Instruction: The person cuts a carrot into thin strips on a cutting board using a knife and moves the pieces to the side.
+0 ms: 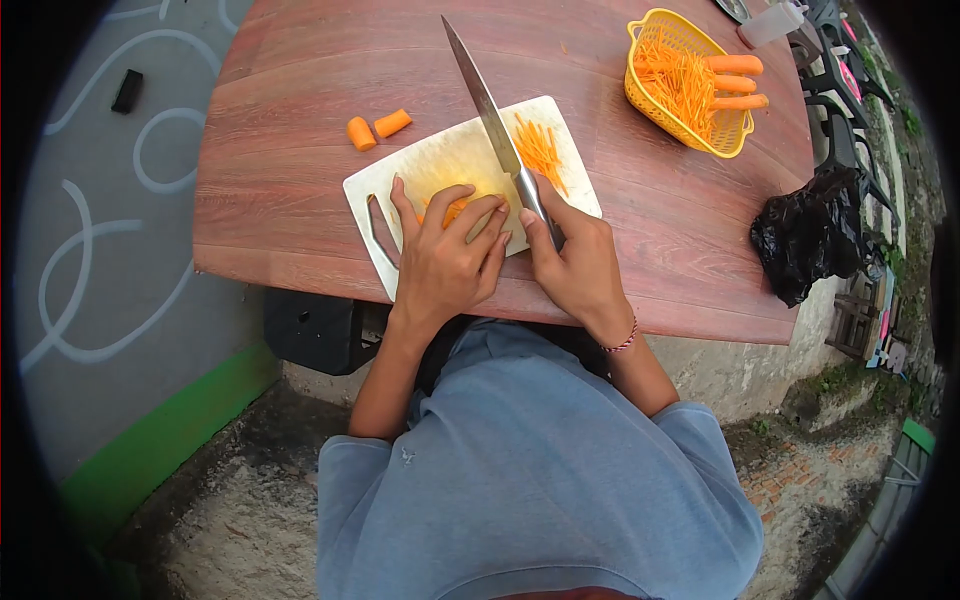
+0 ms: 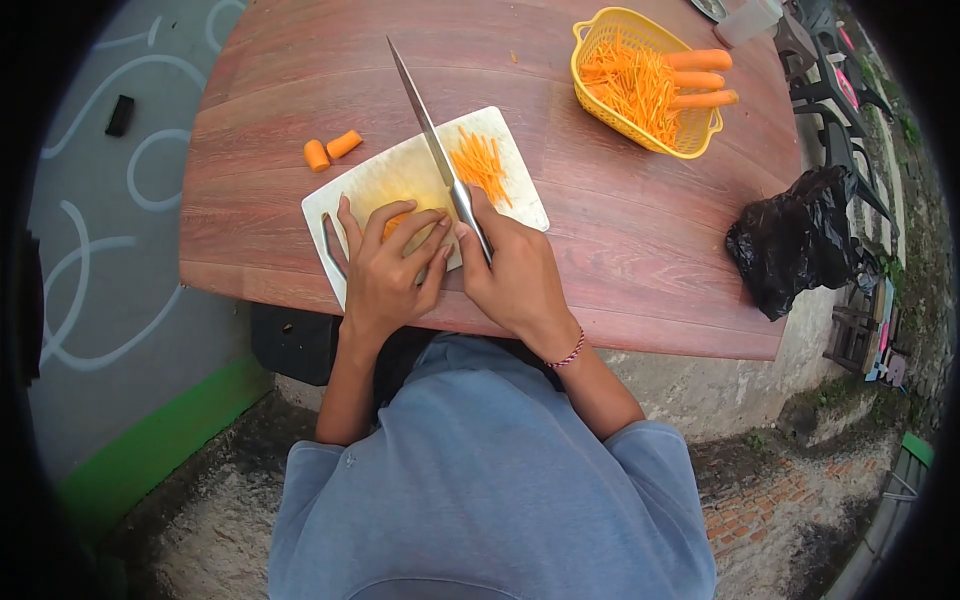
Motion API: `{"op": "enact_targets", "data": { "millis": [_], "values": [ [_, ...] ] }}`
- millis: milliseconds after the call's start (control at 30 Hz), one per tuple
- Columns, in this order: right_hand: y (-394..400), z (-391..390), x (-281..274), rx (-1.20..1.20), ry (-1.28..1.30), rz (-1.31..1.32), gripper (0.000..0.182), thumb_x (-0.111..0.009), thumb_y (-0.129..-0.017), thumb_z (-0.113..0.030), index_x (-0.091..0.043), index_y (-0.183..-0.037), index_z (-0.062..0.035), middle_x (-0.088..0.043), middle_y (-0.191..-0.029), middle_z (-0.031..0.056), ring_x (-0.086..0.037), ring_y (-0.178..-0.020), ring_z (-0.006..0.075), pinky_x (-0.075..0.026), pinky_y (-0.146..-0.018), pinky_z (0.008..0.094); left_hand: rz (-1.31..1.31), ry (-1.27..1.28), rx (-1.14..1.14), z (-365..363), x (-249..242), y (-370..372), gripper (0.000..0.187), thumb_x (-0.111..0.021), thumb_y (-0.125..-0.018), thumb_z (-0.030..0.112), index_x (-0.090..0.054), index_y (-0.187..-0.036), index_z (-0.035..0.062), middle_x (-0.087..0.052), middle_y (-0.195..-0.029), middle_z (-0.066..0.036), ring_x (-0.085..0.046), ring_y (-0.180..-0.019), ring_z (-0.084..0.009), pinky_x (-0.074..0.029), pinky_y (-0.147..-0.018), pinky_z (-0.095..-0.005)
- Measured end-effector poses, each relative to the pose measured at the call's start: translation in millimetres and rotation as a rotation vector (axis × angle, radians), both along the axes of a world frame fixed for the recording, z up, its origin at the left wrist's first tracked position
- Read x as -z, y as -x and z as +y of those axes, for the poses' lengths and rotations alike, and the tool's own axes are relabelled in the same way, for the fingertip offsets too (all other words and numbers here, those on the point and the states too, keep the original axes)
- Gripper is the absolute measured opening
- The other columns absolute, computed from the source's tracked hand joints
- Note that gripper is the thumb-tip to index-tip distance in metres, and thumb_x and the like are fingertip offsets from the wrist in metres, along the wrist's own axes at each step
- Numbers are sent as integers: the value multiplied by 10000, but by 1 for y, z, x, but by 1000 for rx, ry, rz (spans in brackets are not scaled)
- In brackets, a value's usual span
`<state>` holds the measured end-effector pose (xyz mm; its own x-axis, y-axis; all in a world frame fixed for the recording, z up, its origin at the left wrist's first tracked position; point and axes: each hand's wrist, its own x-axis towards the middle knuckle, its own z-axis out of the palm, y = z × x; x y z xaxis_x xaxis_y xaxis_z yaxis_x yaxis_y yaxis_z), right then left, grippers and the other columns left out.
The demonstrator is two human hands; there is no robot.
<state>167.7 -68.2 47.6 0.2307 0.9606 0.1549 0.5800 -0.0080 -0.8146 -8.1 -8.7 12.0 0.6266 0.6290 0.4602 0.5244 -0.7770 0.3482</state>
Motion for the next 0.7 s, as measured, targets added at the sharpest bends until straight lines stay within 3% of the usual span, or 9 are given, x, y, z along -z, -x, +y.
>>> {"op": "enact_targets", "data": {
  "millis": [67, 133, 333, 533, 700],
  "values": [
    [-5, -2, -3, -16, 7, -23, 437, -667, -1000, -112, -630, -1407, 42, -705, -904, 325, -734, -820, 464, -571, -726, 472, 7, -8, -8, -1, 0, 0, 282, -755, -925, 230, -802, -1169, 98, -705, -1251, 16, -597, -1255, -266, -163, -1152, -834],
    [-10, -7, -8, 19, 153, 96, 443, -677, -996, -119, -638, -1410, 35, -701, -896, 323, -742, -797, 445, -570, -720, 439, 11, -11, -15, -3, -1, -1, 292, -755, -925, 231, -798, -1186, 107, -699, -1263, 8, -592, -1262, -268, -160, -1150, -837],
    [-16, -29, -11, 23, 167, 193, 463, -682, -998, -129, -638, -1427, 38, -705, -890, 311, -751, -768, 391, -561, -732, 407, 33, 12, -79, -5, -4, -3, 359, -757, -922, 229, -778, -1275, 168, -675, -1294, -15, -564, -1300, -287, -136, -1159, -836],
    [-6, -40, -17, -54, 307, 246, 470, -685, -1003, -140, -635, -1438, 31, -726, -971, 317, -759, -808, 380, -561, -761, 396, -146, -53, -133, -1, 5, 11, 276, -785, -902, 220, -826, -1167, 157, -699, -1233, -10, -580, -1278, -280, -177, -1189, -766],
    [-13, -37, -9, -40, 267, 231, 468, -685, -1004, -167, -647, -1429, 24, -695, -859, 307, -704, -680, 333, -543, -705, 397, -90, 73, -298, -2, -4, 17, 261, -805, -900, 252, -831, -1134, 138, -704, -1213, -14, -592, -1232, -281, -206, -1184, -743]
  ]
}}
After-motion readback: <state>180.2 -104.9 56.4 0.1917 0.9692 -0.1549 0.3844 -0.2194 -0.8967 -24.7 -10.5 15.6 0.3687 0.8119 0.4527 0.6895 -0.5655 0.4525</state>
